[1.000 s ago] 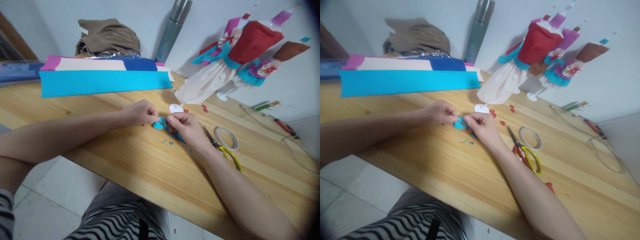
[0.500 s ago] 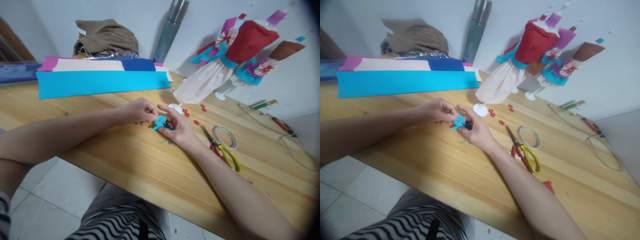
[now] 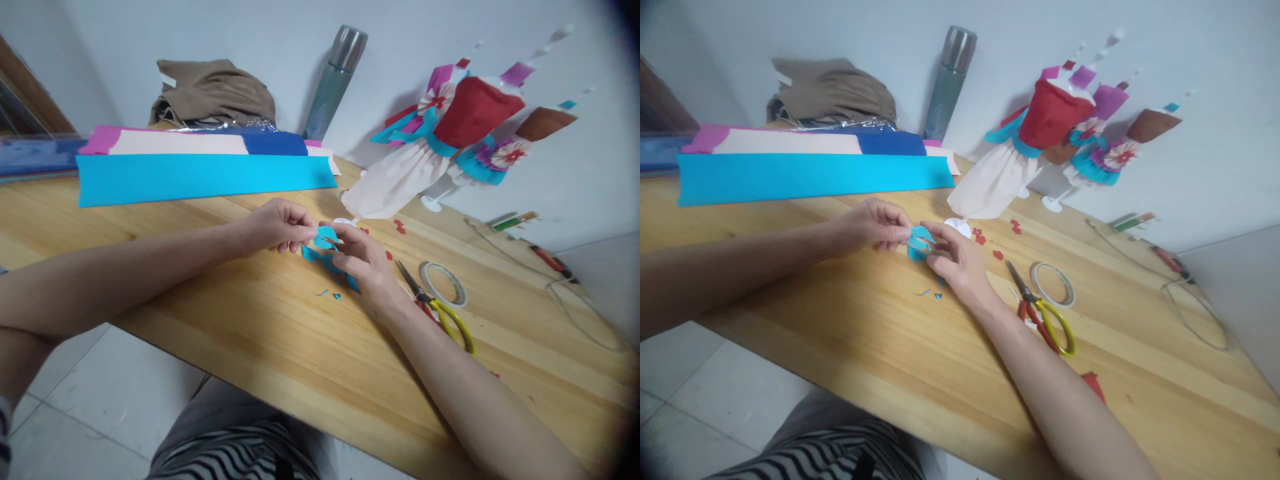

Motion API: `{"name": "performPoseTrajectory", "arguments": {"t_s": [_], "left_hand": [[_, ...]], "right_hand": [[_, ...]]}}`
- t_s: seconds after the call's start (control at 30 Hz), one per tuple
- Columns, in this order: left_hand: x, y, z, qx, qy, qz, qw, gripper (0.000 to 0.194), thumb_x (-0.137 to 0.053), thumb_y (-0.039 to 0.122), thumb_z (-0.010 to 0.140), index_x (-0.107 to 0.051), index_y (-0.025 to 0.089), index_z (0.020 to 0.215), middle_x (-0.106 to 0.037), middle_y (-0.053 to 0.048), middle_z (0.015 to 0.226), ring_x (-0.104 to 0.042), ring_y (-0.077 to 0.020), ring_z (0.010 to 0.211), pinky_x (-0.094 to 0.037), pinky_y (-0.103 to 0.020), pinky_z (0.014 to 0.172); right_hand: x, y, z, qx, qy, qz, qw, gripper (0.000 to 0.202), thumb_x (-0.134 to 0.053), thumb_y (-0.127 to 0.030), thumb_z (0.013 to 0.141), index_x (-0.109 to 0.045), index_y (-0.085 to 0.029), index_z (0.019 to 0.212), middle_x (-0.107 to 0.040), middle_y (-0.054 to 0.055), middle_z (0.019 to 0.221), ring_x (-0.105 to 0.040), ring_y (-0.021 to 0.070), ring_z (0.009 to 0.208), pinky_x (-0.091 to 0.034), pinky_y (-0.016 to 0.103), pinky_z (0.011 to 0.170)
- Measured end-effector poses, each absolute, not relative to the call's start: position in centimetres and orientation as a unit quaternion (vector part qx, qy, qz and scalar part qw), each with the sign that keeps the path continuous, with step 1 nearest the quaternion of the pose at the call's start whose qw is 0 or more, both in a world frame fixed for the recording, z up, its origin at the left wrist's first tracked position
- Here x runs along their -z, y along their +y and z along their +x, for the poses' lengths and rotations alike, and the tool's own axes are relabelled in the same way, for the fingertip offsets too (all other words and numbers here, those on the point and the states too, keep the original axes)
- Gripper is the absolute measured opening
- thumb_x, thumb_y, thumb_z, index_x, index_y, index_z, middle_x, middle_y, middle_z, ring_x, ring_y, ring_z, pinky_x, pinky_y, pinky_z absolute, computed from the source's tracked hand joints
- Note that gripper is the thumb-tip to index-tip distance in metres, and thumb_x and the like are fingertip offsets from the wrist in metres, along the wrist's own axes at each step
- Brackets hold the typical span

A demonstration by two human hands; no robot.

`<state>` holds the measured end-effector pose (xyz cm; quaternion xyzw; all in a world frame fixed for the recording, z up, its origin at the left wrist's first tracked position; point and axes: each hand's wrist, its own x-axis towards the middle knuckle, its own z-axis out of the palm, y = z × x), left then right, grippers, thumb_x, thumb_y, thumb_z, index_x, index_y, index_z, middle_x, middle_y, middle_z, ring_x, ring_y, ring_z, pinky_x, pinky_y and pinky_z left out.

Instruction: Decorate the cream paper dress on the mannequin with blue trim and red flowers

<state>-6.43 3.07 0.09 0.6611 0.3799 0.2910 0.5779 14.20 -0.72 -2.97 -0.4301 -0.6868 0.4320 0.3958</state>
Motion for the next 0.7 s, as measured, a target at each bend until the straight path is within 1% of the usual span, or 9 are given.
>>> {"name": "performPoseTrajectory", "arguments": {"t_s": [0.07, 0.13, 0.2, 0.27, 0.4, 0.47, 0.6, 0.7], "left_hand": [[-0.3, 2.9, -6.3, -0.296, 0.38, 0.659, 0.577, 0.017, -0.062, 0.01, 0.084, -0.062, 0.013, 0.067, -0.056, 0.003, 0.05, -0.046, -0.0056, 0.042, -0.035, -0.017, 0.044], [-0.3, 2.8, -6.3, -0.293, 0.38, 0.665, 0.572, 0.015, -0.063, 0.011, 0.083, -0.063, 0.013, 0.068, -0.056, 0.003, 0.049, -0.046, -0.0054, 0.041, -0.035, -0.017, 0.043], [-0.2, 2.8, -6.3, -0.29, 0.377, 0.671, 0.569, 0.014, -0.064, 0.012, 0.082, -0.064, 0.013, 0.068, -0.057, 0.003, 0.049, -0.047, -0.0057, 0.041, -0.036, -0.017, 0.043], [0.0, 2.9, -6.3, -0.287, 0.372, 0.675, 0.569, 0.014, -0.065, 0.013, 0.082, -0.064, 0.013, 0.068, -0.057, 0.003, 0.049, -0.048, -0.0061, 0.041, -0.037, -0.017, 0.042], [0.1, 3.0, -6.2, -0.28, 0.381, 0.676, 0.565, 0.016, -0.064, 0.012, 0.083, -0.064, 0.013, 0.067, -0.056, 0.003, 0.047, -0.048, -0.0064, 0.041, -0.038, -0.017, 0.042], [0.0, 3.0, -6.2, -0.278, 0.39, 0.673, 0.563, 0.016, -0.063, 0.011, 0.083, -0.064, 0.013, 0.067, -0.056, 0.003, 0.047, -0.048, -0.0061, 0.041, -0.038, -0.016, 0.042], [-0.2, 2.8, -6.1, -0.284, 0.404, 0.668, 0.557, 0.016, -0.063, 0.011, 0.083, -0.063, 0.013, 0.067, -0.057, 0.003, 0.048, -0.048, -0.0055, 0.04, -0.036, -0.015, 0.041], [-0.1, 2.6, -6.1, -0.292, 0.413, 0.665, 0.55, 0.016, -0.063, 0.013, 0.084, -0.064, 0.012, 0.069, -0.057, 0.003, 0.049, -0.048, -0.0055, 0.041, -0.036, -0.016, 0.042]], "right_hand": [[2.7, -0.9, 14.1, -0.489, -0.647, -0.404, 0.423, 0.027, -0.066, -0.031, 0.076, -0.07, -0.024, 0.102, -0.073, 0.005, 0.106, -0.067, 0.0255, 0.1, -0.052, 0.042, 0.088], [2.4, -1.1, 13.9, -0.518, -0.614, -0.404, 0.437, 0.019, -0.069, -0.034, 0.077, -0.07, -0.022, 0.092, -0.073, 0.004, 0.09, -0.066, 0.0218, 0.083, -0.05, 0.037, 0.076], [2.3, -1.3, 13.7, -0.528, -0.591, -0.425, 0.439, 0.017, -0.07, -0.036, 0.078, -0.07, -0.021, 0.086, -0.07, 0.002, 0.078, -0.062, 0.0182, 0.071, -0.046, 0.034, 0.067], [2.2, -1.4, 13.5, -0.535, -0.575, -0.44, 0.435, 0.018, -0.071, -0.038, 0.077, -0.071, -0.021, 0.083, -0.068, 0.001, 0.073, -0.058, 0.016, 0.065, -0.042, 0.032, 0.063], [2.2, -1.5, 13.1, -0.539, -0.563, -0.453, 0.433, 0.019, -0.074, -0.039, 0.074, -0.07, -0.021, 0.078, -0.068, 0.001, 0.072, -0.053, 0.0144, 0.06, -0.037, 0.03, 0.058], [2.2, -1.4, 13.0, -0.529, -0.559, -0.463, 0.439, 0.019, -0.077, -0.038, 0.071, -0.069, -0.021, 0.075, -0.068, 0.001, 0.07, -0.052, 0.0144, 0.059, -0.037, 0.03, 0.058], [1.8, -1.2, 13.1, -0.525, -0.55, -0.478, 0.44, 0.014, -0.076, -0.032, 0.066, -0.067, -0.022, 0.069, -0.067, 0.001, 0.066, -0.056, 0.0167, 0.063, -0.043, 0.033, 0.064], [1.5, -1.4, 13.2, -0.547, -0.544, -0.469, 0.43, 0.012, -0.071, -0.034, 0.066, -0.069, -0.023, 0.071, -0.069, 0.002, 0.07, -0.061, 0.0195, 0.069, -0.047, 0.037, 0.073]]}}
